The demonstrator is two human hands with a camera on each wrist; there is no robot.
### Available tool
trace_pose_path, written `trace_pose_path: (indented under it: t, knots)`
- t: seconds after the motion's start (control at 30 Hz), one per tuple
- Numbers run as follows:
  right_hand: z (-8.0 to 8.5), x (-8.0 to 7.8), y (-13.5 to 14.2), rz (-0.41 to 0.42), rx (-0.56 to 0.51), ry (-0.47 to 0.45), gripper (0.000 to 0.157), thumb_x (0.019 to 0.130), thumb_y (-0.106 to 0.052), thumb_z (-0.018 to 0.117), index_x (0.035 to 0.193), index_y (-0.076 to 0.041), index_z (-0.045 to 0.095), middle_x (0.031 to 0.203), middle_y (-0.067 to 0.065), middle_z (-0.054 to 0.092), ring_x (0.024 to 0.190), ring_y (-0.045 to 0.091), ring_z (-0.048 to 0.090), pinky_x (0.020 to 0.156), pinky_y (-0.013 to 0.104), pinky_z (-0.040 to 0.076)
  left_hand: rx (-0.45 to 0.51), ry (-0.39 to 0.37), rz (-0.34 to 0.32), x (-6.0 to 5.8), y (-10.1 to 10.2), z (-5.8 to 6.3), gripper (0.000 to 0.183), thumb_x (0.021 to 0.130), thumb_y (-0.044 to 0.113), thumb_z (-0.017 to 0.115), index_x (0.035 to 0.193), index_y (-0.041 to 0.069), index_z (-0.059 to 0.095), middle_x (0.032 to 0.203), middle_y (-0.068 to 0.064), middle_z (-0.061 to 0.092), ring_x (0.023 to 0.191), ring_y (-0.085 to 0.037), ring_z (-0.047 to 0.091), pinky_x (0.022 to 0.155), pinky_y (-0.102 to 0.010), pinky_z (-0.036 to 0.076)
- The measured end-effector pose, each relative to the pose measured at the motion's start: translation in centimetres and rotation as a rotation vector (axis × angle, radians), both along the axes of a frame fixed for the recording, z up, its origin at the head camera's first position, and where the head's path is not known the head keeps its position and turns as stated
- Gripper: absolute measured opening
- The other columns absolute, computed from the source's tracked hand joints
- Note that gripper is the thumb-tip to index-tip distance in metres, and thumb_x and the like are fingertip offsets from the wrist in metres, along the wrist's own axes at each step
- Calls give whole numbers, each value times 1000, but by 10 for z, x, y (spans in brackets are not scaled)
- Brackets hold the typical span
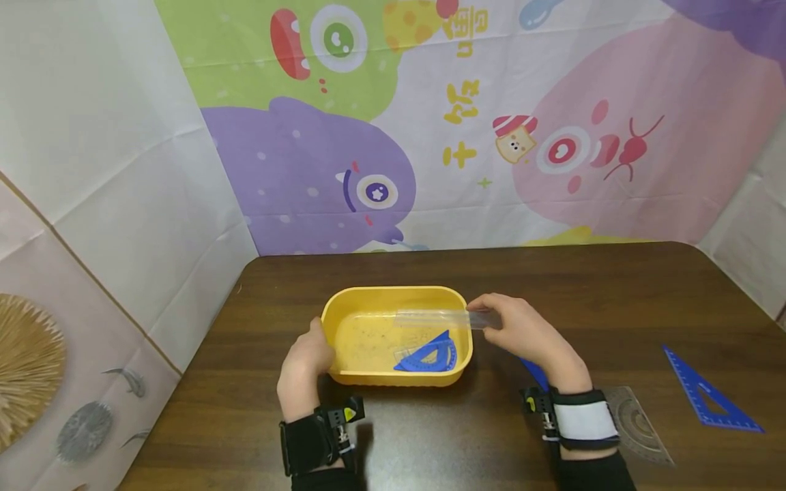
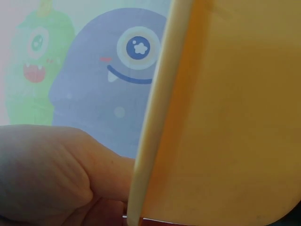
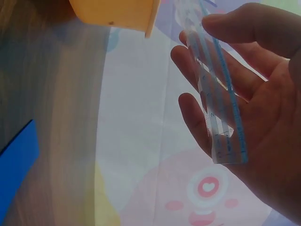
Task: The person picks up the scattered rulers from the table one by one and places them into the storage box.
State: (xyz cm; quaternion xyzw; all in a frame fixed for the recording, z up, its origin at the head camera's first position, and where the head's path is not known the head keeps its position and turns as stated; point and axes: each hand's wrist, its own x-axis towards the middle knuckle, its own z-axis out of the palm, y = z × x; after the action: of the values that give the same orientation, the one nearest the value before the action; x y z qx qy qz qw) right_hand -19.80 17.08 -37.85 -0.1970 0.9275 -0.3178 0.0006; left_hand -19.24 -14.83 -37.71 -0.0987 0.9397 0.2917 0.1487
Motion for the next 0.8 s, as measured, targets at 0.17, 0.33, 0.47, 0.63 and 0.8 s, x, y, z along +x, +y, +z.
trace_pose_path:
  t: [0.17, 0.33, 0.47, 0.63, 0.8]
  knots:
    - [0, 0, -2, -2, 4, 0, 37, 79, -2, 60, 115, -7, 58, 114, 9, 60, 107, 28, 54, 88, 46, 44, -6, 12, -7, 0, -1, 0, 62, 87, 2, 45, 140, -5, 15, 92, -17, 50, 77, -26, 50, 66, -34, 40]
    - [-1, -1, -8, 10, 25, -1, 37, 79, -2, 60, 115, -7, 59, 115, 8, 60, 109, 27, 53, 90, 46, 43, -9, 12, -8, 1, -1, 2, 63, 86, 2, 45, 140, -5, 14, 91, -17, 49, 76, -26, 50, 65, -34, 39]
    - [-2, -1, -14, 22, 42, -1, 36, 79, -3, 61, 114, -7, 60, 115, 7, 60, 110, 26, 53, 91, 45, 42, -10, 11, -11, 2, -1, 3, 64, 86, 1, 45, 141, -6, 12, 91, -17, 50, 76, -26, 50, 65, -33, 39]
    - [-3, -1, -21, 31, 58, 3, 35, 79, -4, 63, 113, -7, 61, 113, 7, 61, 108, 25, 55, 91, 44, 43, 0, 8, -7, 2, -1, 3, 63, 87, 2, 45, 141, -5, 13, 90, -17, 49, 76, -26, 50, 65, -33, 39]
    - [-5, 0, -27, 36, 88, 9, 33, 78, -3, 62, 111, -9, 62, 110, 4, 62, 99, 21, 56, 88, 42, 45, 4, 6, -6, 2, -1, 1, 63, 87, 2, 44, 141, -5, 12, 90, -17, 49, 75, -26, 50, 64, -33, 39]
